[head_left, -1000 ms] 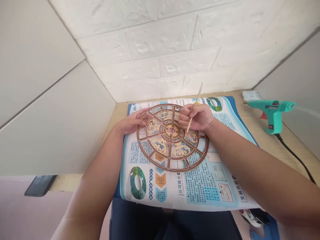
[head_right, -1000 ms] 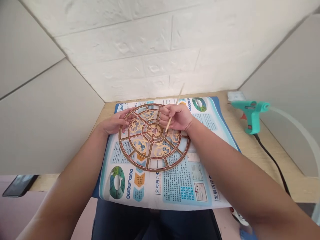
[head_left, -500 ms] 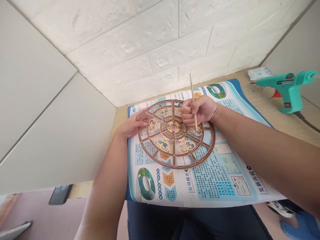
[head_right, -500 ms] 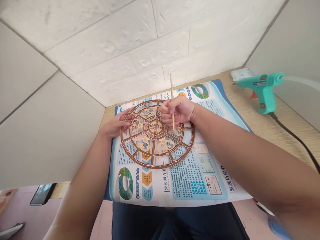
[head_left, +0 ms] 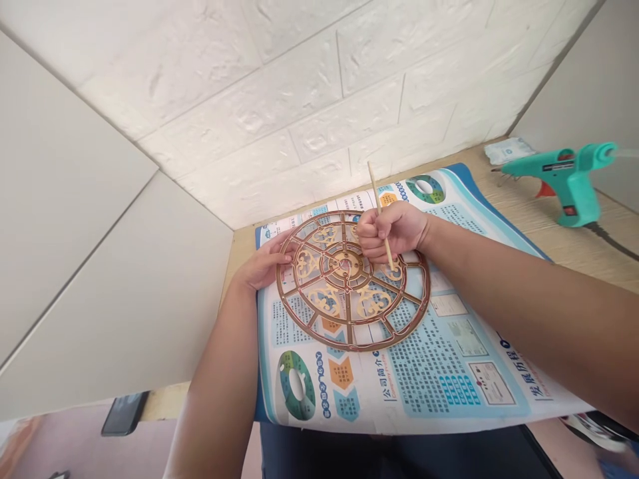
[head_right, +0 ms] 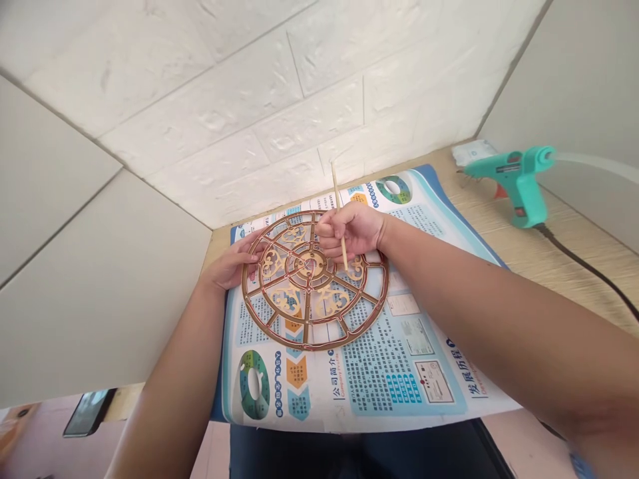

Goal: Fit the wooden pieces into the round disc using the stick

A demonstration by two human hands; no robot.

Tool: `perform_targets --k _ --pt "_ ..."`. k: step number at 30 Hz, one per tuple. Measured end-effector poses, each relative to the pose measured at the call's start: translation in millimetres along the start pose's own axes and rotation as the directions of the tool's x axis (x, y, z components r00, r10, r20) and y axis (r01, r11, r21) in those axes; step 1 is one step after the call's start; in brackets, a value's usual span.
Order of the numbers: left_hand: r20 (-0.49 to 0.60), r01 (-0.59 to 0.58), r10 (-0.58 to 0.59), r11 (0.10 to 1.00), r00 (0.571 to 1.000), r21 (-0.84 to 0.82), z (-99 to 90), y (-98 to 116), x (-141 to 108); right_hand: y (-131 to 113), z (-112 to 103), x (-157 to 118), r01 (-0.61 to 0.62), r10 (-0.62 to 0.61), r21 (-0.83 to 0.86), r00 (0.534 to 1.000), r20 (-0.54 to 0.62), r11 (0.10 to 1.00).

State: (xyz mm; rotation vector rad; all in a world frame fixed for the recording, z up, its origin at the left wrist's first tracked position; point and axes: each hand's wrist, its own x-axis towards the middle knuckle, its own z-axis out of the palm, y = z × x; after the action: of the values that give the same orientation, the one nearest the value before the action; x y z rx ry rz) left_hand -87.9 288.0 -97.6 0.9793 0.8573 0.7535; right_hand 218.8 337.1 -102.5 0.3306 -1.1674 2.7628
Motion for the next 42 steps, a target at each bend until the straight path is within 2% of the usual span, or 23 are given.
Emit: perform_targets --k 9,14,18,25,30,36,39,42 --pt "-0.021 0.015 -0.015 1.000 1.000 0.006 1.6 0.6 0.2 0.3 1.0 0.7 0.002 -0.004 -0.037 0.999 -0.050 0.999" --pt "-0.069 0.021 -0.019 1.000 0.997 0.020 5.7 2.4 -0.1 -0.5 2.3 -0.9 -0.054 0.042 -0.079 0.988 -0.146 0.995" --pt "-0.078 0.033 -0.032 0.999 0.996 0.004 6.4 2.2 -0.3 1.5 3.0 -2.6 -0.023 0.007 -0.077 0.979 -0.203 0.997" --pt "-0.126 0.056 -0.059 0.998 0.990 -0.032 4.9 1.2 1.9 0.7 2.9 -1.6 -0.017 0.010 -0.057 0.993 -0.116 0.998" --pt "-0.155 0.056 -0.059 0.998 0.986 -0.023 10.3 2.7 2.6 -0.5 2.8 -1.4 -0.038 0.029 -0.061 0.989 -0.148 0.997" --pt "-0.258 0.028 -0.008 0.997 0.966 0.073 20.8 2.3 5.7 -1.8 5.7 -1.0 -0.031 0.023 -0.052 0.990 -0.139 0.998" --pt "-0.351 0.007 0.034 0.993 0.936 0.115 24.1 1.1 6.6 -1.5 5.7 -1.0 -0.030 0.022 -0.057 0.990 -0.139 0.998" --pt "-0.407 0.026 0.090 0.962 0.909 0.271 25.9 2.1 3.5 -0.9 5.2 -1.3 -0.030 0.022 -0.056 0.989 -0.148 0.998"
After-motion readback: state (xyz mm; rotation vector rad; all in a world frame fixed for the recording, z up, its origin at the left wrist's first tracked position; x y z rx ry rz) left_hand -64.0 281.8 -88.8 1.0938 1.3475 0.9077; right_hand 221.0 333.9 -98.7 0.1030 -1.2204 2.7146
